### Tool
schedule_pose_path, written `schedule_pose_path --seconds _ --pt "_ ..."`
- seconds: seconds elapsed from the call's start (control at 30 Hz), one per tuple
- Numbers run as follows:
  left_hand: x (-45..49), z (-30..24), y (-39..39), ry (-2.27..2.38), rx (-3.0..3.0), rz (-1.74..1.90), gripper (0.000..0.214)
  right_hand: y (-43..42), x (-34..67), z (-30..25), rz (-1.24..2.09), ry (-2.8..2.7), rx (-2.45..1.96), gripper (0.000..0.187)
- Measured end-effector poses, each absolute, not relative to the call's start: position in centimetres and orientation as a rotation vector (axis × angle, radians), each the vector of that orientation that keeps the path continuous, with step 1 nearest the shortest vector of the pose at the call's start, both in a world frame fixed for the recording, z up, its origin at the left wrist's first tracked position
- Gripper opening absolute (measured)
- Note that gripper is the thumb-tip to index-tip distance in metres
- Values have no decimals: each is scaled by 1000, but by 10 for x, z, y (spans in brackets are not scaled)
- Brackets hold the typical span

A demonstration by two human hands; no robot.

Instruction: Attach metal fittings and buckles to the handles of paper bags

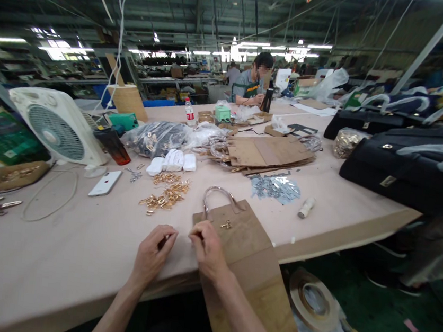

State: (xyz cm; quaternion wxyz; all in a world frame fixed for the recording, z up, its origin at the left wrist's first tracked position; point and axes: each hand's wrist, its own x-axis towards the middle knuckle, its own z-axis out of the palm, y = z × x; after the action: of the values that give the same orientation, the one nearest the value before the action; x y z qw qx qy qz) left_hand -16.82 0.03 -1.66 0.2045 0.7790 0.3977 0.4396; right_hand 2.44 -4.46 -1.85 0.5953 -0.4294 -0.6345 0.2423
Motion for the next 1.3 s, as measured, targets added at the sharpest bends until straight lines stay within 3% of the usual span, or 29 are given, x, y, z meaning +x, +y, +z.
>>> schedule_pose_path --seconds 0.13,0.33,0.6,0.87,1.0,1.1,1.3 --pt "-194 -22 4 1147 2336 1261 15 -43 60 -16 503 -1097 -1131 10" --pt "-273 -25 32 1476 2639 1063 27 -36 116 -26 532 -996 -1349 29" --pt "-328 -19 51 1969 2663 664 51 -29 128 -32 652 -847 -1264 35" --pt "-353 -22 54 1662 2819 824 48 -29 131 -41 690 -813 -1196 31" --pt "-321 -13 45 1902 2689 1144 47 -29 129 -38 708 -805 -1172 31" --pt "-266 -9 37 1771 2581 1411 43 -30 129 -36 705 -811 -1170 32" --pt "-119 -12 20 1114 2488 1216 43 -31 129 -37 702 -819 -1191 33"
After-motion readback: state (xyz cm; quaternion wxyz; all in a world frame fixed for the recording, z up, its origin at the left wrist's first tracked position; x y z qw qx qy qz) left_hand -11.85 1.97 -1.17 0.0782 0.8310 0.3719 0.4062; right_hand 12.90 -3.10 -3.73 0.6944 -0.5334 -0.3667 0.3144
